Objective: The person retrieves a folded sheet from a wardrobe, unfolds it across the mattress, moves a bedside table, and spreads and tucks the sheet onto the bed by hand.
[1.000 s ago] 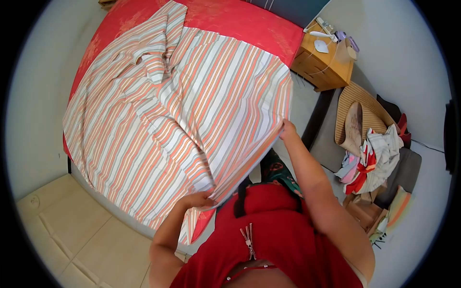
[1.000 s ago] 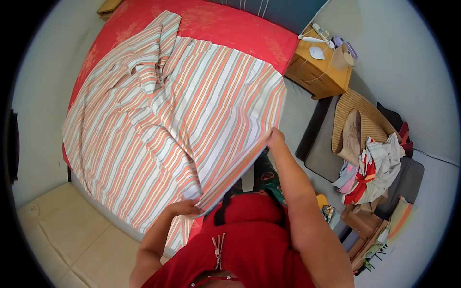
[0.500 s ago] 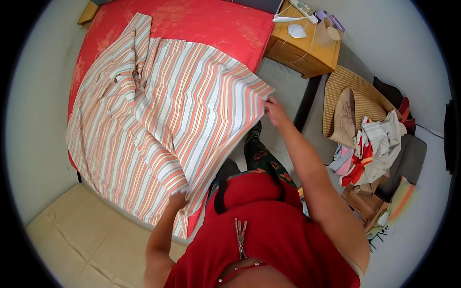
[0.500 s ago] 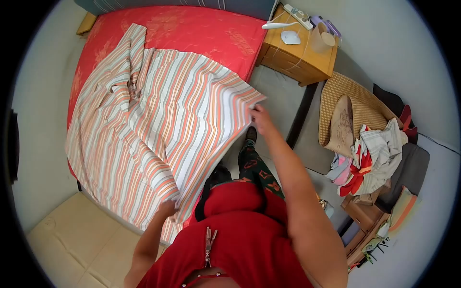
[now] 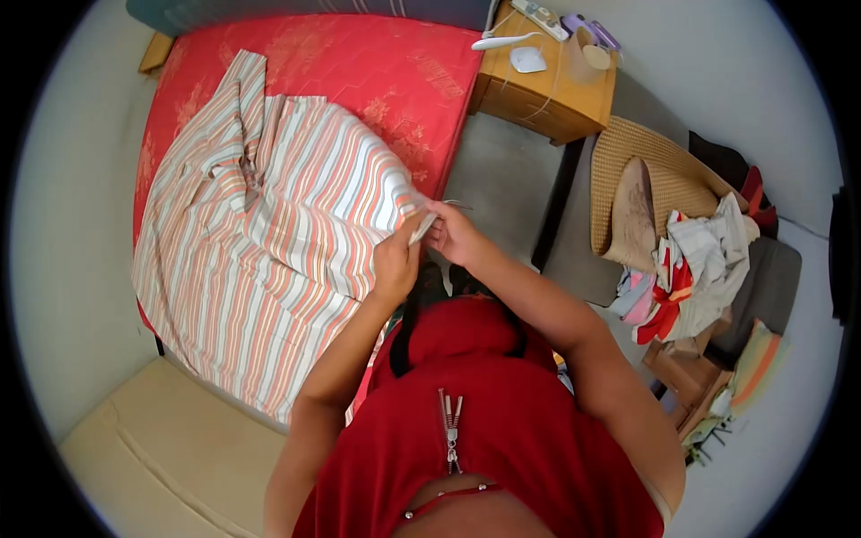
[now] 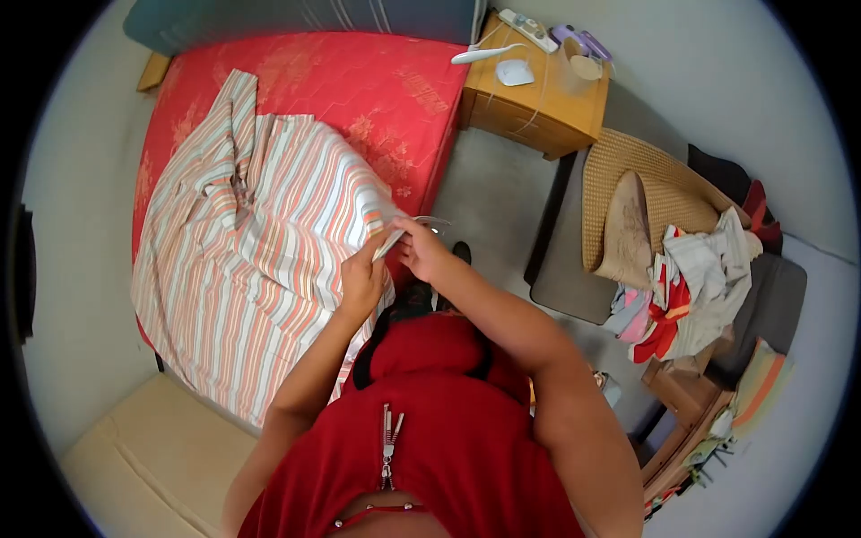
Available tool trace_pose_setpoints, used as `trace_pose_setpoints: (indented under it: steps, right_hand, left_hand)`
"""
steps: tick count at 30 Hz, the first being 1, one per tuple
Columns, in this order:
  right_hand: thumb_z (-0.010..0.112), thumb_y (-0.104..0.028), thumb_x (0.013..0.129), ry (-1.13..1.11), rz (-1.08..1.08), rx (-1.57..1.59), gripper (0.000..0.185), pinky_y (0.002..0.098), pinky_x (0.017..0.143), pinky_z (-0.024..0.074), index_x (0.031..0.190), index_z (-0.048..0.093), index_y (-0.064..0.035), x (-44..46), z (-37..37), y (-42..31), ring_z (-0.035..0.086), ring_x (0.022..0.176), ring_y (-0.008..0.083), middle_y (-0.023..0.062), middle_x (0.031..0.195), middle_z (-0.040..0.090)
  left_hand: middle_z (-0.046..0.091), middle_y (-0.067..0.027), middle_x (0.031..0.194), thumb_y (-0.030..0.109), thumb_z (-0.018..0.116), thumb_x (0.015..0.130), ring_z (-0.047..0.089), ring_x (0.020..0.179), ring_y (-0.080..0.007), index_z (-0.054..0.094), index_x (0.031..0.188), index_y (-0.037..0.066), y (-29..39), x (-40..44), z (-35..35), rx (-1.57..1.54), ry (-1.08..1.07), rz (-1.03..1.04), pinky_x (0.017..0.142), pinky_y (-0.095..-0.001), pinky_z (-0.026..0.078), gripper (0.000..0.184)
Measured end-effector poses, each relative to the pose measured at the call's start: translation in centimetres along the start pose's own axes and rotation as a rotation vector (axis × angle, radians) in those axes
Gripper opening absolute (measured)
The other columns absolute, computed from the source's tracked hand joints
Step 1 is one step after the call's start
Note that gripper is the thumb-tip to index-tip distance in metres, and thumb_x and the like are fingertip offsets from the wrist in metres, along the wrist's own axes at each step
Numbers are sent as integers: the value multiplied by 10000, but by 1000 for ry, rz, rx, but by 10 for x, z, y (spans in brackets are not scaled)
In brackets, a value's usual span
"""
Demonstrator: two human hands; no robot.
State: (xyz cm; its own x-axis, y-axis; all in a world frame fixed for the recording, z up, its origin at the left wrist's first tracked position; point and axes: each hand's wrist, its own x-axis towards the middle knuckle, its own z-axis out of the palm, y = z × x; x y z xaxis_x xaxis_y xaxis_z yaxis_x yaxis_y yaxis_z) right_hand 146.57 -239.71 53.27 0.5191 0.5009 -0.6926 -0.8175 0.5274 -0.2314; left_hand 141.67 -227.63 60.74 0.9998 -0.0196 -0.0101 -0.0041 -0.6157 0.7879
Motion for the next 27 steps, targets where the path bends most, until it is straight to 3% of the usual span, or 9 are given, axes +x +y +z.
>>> trace_pose_setpoints:
  steps: [2,6,9,13,16,20,24,26,27]
  right_hand:
    - [550,-243,852,-225,186,183,278,388,876,429,1013,576,-18,29,-30,-7,588,927,236,118,995,622]
    - [539,-246,876,-58,-220,135,310,440,907,452,1053,564,7,45,-21,-34,596,976,260,154,1030,622]
    - [528,-197,892,-187,-392,167,322,398,933,436,1145,533,2,5,25,-79,578,1025,246,142,1132,592]
    - [517,-208,910,-345,-398,107,337,375,942,429,1185,519,-13,-45,62,-105,571,1043,214,112,1164,583]
    - [473,-226,933,-382,-366,66,355,370,970,403,1201,502,5,-69,77,-105,554,1072,211,113,1186,572]
    - [451,-237,944,-413,-337,57,362,373,986,390,1207,495,7,-84,78,-104,543,1090,214,118,1195,567]
    - [467,-236,939,-438,-332,-59,365,336,949,402,1216,503,0,-100,81,-102,556,1037,187,93,1159,579]
    - [492,-245,931,-378,-368,-269,372,301,921,402,1223,520,-18,-108,75,-99,557,996,155,62,1139,583]
    - [499,-245,928,-392,-350,-429,364,290,911,398,1216,534,-25,-115,75,-95,551,985,143,57,1120,588]
  left_hand:
    - [620,-223,896,-25,471,768,608,769,-390,544,1186,48,20,-12,-18,-36,-63,155,688,-416,480,431]
    - [612,-186,817,-3,499,794,612,738,-337,522,1245,87,30,-42,-39,-20,-379,222,699,-373,486,461]
    - [626,-198,979,61,569,797,612,771,-346,463,1310,144,9,-48,-44,-243,-483,-24,706,-402,484,530]
    - [626,-89,1113,147,565,869,639,796,-266,418,1349,178,0,-44,-46,-59,-495,79,714,-332,500,503]
    - [637,-112,1087,154,569,871,648,841,-241,483,1299,137,13,-37,-55,-69,-671,-38,729,-324,495,436]
    - [649,-156,993,139,589,860,632,752,-243,634,1083,36,-5,-26,-52,-248,-280,77,728,-315,492,249]
    - [559,-160,1183,98,625,812,539,1082,-288,505,1236,15,1,22,-76,-107,129,121,898,-363,422,449]
    - [474,-161,1289,93,656,759,429,1201,-316,426,1306,31,23,54,-89,34,215,300,1000,-398,338,597]
    - [481,-155,1278,127,681,733,404,1227,-312,410,1319,43,31,69,-97,95,96,383,1032,-409,297,651]
